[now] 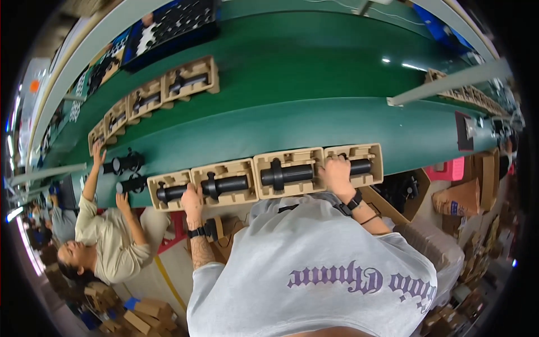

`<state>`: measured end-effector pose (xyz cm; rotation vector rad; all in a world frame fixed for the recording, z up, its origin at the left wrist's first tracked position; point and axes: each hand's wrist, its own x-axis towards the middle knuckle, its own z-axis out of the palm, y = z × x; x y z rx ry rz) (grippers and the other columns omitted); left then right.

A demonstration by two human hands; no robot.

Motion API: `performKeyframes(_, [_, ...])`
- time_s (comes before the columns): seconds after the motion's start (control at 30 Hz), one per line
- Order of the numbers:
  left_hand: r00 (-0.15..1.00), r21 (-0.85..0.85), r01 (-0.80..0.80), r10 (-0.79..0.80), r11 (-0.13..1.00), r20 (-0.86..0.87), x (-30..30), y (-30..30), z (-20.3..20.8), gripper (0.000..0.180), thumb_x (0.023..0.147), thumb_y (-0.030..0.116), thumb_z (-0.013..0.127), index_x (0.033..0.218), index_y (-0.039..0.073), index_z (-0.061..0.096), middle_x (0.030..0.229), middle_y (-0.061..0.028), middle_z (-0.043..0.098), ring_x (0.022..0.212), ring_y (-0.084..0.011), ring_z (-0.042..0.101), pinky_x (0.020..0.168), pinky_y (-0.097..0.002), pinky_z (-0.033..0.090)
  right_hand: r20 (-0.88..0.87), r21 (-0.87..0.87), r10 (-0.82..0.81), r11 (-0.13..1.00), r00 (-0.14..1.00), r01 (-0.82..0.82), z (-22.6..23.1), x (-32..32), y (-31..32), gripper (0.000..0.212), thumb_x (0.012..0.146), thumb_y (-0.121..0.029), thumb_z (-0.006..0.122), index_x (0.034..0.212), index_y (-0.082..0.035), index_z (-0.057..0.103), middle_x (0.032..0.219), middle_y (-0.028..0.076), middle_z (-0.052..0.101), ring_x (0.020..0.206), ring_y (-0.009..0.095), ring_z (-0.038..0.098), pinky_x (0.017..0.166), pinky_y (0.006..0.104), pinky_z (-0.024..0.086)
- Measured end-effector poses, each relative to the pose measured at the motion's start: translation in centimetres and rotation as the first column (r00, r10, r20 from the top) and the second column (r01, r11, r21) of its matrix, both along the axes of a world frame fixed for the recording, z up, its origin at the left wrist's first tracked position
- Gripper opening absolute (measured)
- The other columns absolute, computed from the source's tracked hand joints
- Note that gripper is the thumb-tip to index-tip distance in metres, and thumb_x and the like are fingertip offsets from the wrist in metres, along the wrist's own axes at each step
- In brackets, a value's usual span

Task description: The person arranges cardboard trays on the table, retrieves black components from a box, and places them into the trays. After filling the trays, the person retrieves more trays from a plastic bag and continues the assembly process.

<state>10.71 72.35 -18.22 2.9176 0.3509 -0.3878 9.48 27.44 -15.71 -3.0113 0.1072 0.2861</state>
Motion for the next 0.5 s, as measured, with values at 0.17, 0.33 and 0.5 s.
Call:
performKeyframes(0.17, [0.992, -0.099, 0.056, -0.043, 0.994, 0.121, -0.8, 0.6, 1.0, 0.031, 0.084, 0.025, 0.057, 0.074, -0.003, 0.050, 0.065, -0.0269, 0.056, 0.065, -0.0441, 0.057, 0.055, -0.0470, 0.046, 0.112, 0.076, -0.071, 0.995, 0.991, 0.063, -0.3, -0.8, 0.1, 0.023, 0.063, -0.024, 0.067, 0.063, -0.002, 0.062, 0.068, 0.014, 0.061, 0.073, 0.030, 0.057, 0.065, 0.0412, 0.046])
performKeyframes(0.33, [0.957, -0.199, 0.178, -0.123, 0.964, 0.261, -0.8, 1.9, 2.0, 0.031, 0.081, 0.025, 0.059, 0.073, -0.004, 0.052, 0.064, -0.0269, 0.055, 0.063, -0.0451, 0.055, 0.056, -0.0467, 0.044, 0.240, 0.104, -0.148, 0.986, 0.959, 0.126, 0.8, -1.8, -0.9, 0.025, 0.066, -0.025, 0.065, 0.065, 0.000, 0.059, 0.069, 0.017, 0.059, 0.070, 0.034, 0.058, 0.065, 0.0442, 0.047])
performKeyframes(0.5, [0.860, -0.303, 0.281, -0.099, 0.910, 0.500, -0.6, 3.1, 4.3, 0.034, 0.080, 0.025, 0.058, 0.069, -0.006, 0.049, 0.058, -0.0249, 0.049, 0.052, -0.0369, 0.049, 0.052, -0.0433, 0.038, 0.413, 0.264, -0.322, 0.938, 0.852, 0.226, 4.0, -4.2, -1.2, 0.027, 0.073, -0.027, 0.058, 0.073, -0.001, 0.058, 0.076, 0.020, 0.060, 0.075, 0.037, 0.058, 0.067, 0.0461, 0.047])
